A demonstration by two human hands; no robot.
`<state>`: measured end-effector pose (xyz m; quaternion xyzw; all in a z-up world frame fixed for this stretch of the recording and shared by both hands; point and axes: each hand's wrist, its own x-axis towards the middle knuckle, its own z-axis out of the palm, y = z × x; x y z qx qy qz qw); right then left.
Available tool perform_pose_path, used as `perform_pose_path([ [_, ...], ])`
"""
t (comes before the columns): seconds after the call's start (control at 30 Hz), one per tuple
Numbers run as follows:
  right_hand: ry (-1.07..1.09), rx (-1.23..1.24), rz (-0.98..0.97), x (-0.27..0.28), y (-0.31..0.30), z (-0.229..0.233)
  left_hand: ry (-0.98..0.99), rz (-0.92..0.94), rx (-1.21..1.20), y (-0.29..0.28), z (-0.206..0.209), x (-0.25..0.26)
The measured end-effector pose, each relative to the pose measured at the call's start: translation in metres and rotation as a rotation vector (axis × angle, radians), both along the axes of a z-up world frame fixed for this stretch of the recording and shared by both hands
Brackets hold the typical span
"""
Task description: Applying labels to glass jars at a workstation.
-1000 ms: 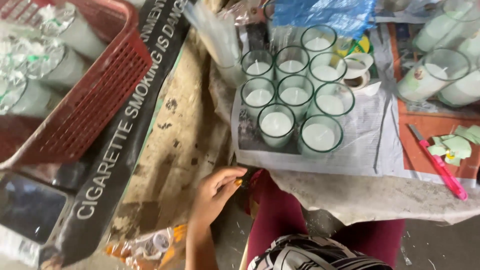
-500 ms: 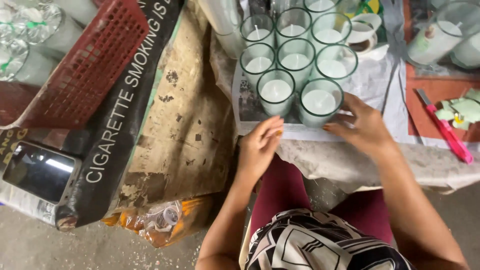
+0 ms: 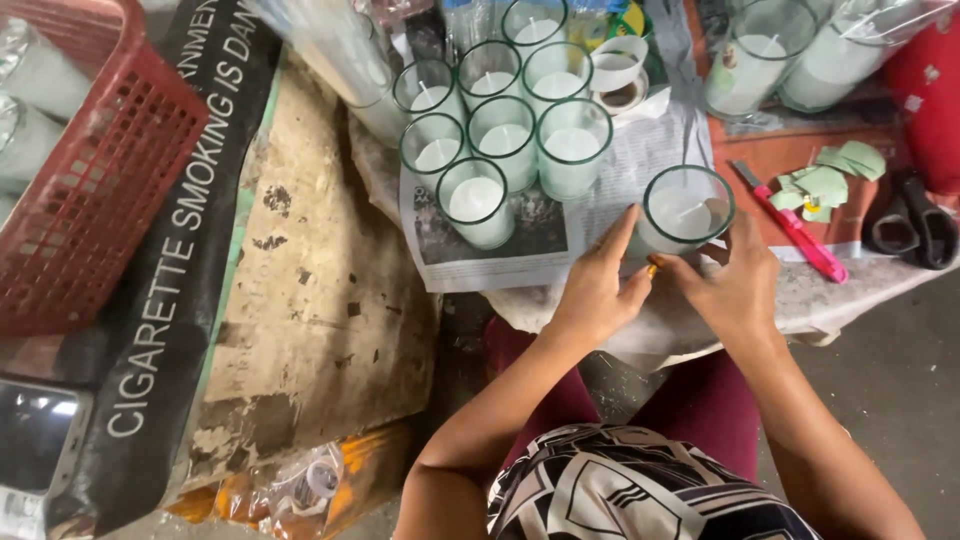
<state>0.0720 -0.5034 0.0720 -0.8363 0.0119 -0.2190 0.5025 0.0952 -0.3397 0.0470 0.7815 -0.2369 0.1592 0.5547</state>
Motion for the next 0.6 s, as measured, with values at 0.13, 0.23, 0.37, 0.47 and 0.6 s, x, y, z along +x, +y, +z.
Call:
perform_pose_path([
  [0.13, -0.006, -0.037, -0.005, -0.001, -0.008, -0.003, 0.005, -0.037, 0.031, -0.003, 0.001, 0.004],
  [0.23, 0.152, -0.139, 0.027, -0.003, -0.006, 0.015, 0.195, -0.18, 0.029, 0.027, 0.007, -0.005],
  [0.37, 0.197, -0.089, 0.046, -0.011, -0.018, 0.009, 0.314, -0.135, -0.02, 0.074, 0.025, -0.018],
  [0.47, 0.08, -0.067, 0.095, -0.013, -0.06, -0.001, 0.193, -0.068, -0.057, 0.094, 0.035, -0.021],
  [0.6, -0.096, -0.512, -0.167, -0.008, -0.154, -0.017, 0.336, -0.061, -0.078, 0.079, 0.037, -0.024],
])
